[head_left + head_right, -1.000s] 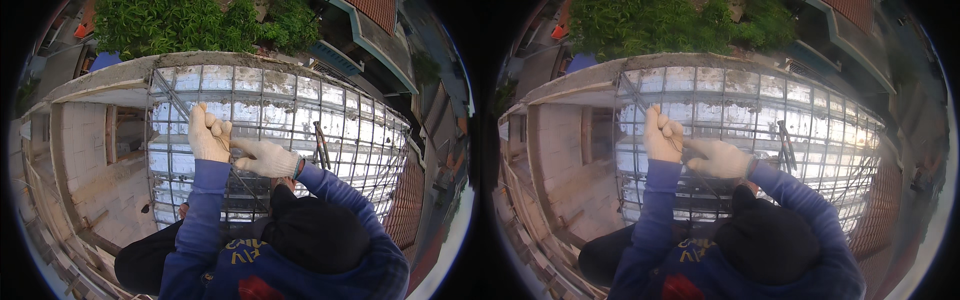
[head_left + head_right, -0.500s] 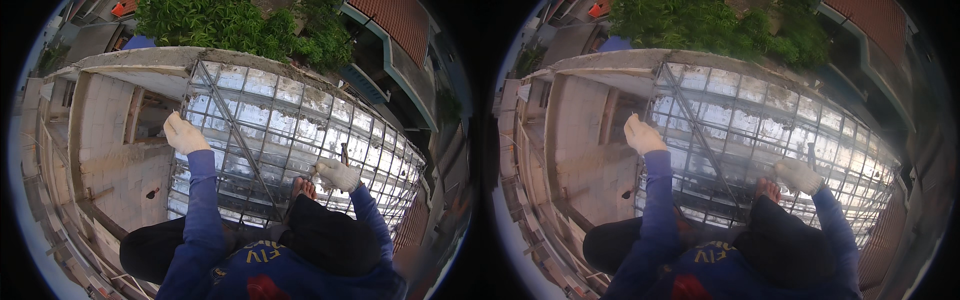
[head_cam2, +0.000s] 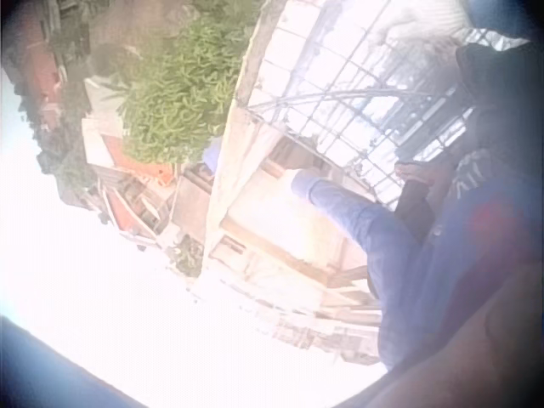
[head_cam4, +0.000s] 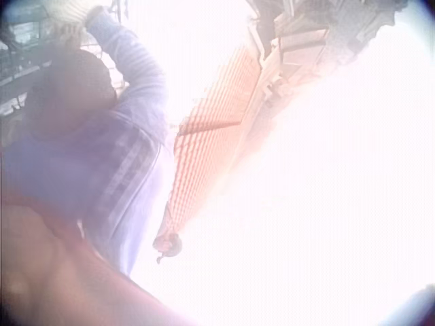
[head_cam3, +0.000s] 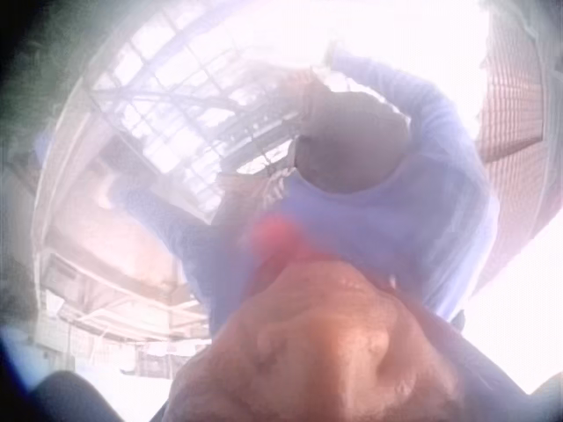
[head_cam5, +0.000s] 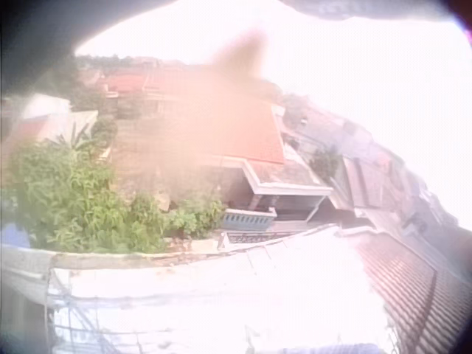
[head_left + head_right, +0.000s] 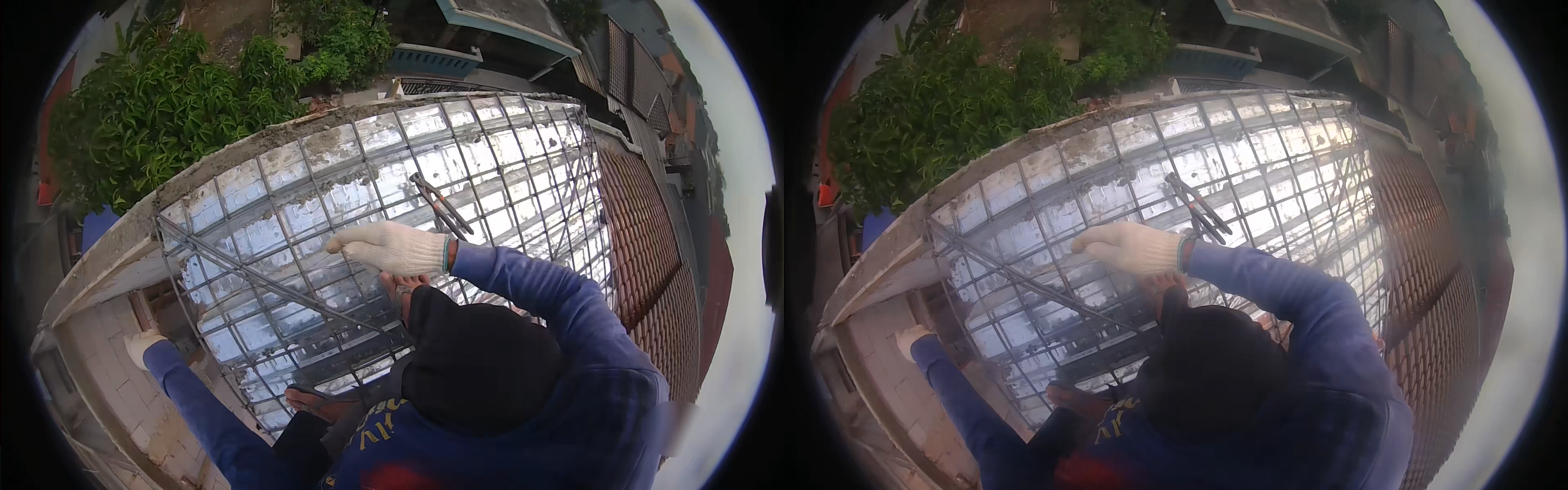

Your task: The person uses pliers to cut and bend metal rods while assembling a metal grid structure on a roof. The person secures the rods to the existing framework.

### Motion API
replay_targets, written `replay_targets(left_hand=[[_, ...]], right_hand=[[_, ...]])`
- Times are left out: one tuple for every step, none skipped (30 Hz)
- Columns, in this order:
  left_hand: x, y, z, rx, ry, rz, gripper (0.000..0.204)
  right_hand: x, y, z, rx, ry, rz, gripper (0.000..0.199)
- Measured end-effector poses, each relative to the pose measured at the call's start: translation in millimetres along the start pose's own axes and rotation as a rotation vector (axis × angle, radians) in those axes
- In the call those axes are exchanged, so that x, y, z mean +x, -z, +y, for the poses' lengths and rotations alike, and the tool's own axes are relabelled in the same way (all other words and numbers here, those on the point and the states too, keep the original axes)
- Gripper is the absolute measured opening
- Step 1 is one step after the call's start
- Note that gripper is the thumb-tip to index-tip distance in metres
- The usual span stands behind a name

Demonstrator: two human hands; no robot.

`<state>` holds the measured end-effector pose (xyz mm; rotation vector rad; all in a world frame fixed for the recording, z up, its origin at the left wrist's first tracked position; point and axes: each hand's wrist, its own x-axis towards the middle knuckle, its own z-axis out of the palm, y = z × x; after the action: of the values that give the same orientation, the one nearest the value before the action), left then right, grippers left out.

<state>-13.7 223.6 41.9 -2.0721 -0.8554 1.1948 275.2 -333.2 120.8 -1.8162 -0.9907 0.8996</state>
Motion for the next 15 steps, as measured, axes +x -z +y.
replay_targets(left_hand=[[-22.9,-13.0,-33.1,0.002,0.032,-0.062,0.04],[-38.1,-11.2,-51.3,-0.033,0.081,-0.123,0.038],[-37.0,-10.5,-66.4,-0.216,0.196,-0.12,0.039],[-32.2,-8.5,-74.5,-0.4,0.294,-0.094,0.04],[-38.1,-10.4,-81.1,-0.69,0.443,0.041,0.041],[-43.1,-1.9,-75.2,-0.92,0.475,0.215,0.041],[-50.1,3.0,-69.8,-1.081,0.442,0.387,0.042],[-56.5,10.1,-56.6,-1.159,0.36,0.505,0.042],[-64.0,20.1,-47.3,-1.206,0.27,0.595,0.043],[-70.0,32.9,-35.7,-1.229,0.173,0.641,0.043],[-74.5,49.1,-18.3,-1.247,0.064,0.671,0.044],[-77.8,65.4,0.8,-1.261,-0.034,0.682,0.044],[-79.7,76.2,9.8,-1.257,-0.092,0.689,0.045],[-83.1,83.2,12.8,-1.243,-0.123,0.697,0.045],[-83.3,83.8,17.2,-1.233,-0.143,0.691,0.046]], right_hand=[[15.8,-9.5,-11.9,-0.144,-0.051,-0.073,0.04],[20.9,-12.1,-26.7,-0.311,-0.117,-0.137,0.032],[20.6,-23.9,-21.1,-0.352,-0.039,-0.118,0.03],[13.5,-33.3,-14.0,-0.397,0.043,-0.112,0.029],[3.6,-39.2,-11.1,-0.396,0.079,-0.144,0.027],[-5.1,-46.8,-8.8,-0.385,0.122,-0.182,0.026],[-7.0,-51.4,-16.2,-0.368,0.176,-0.231,0.025],[-11.4,-53.8,-24.7,-0.411,0.101,-0.317,0.024],[-14.2,-45.7,-56.4,-0.455,0.037,-0.403,0.023],[-15.8,-40.9,-75.9,-0.505,-0.031,-0.485,0.022],[-16.5,-51.1,-62.3,-0.549,0.013,-0.422,0.021],[-16.2,-68.4,-31.5,-0.594,0.045,-0.359,0.02],[-8.2,-77.6,-9.8,-0.642,0.097,-0.296,0.019],[-0.5,-75.6,-3.0,-0.576,0.114,-0.247,0.02],[0.2,-71.0,2.5,-0.505,0.113,-0.211,0.021]])
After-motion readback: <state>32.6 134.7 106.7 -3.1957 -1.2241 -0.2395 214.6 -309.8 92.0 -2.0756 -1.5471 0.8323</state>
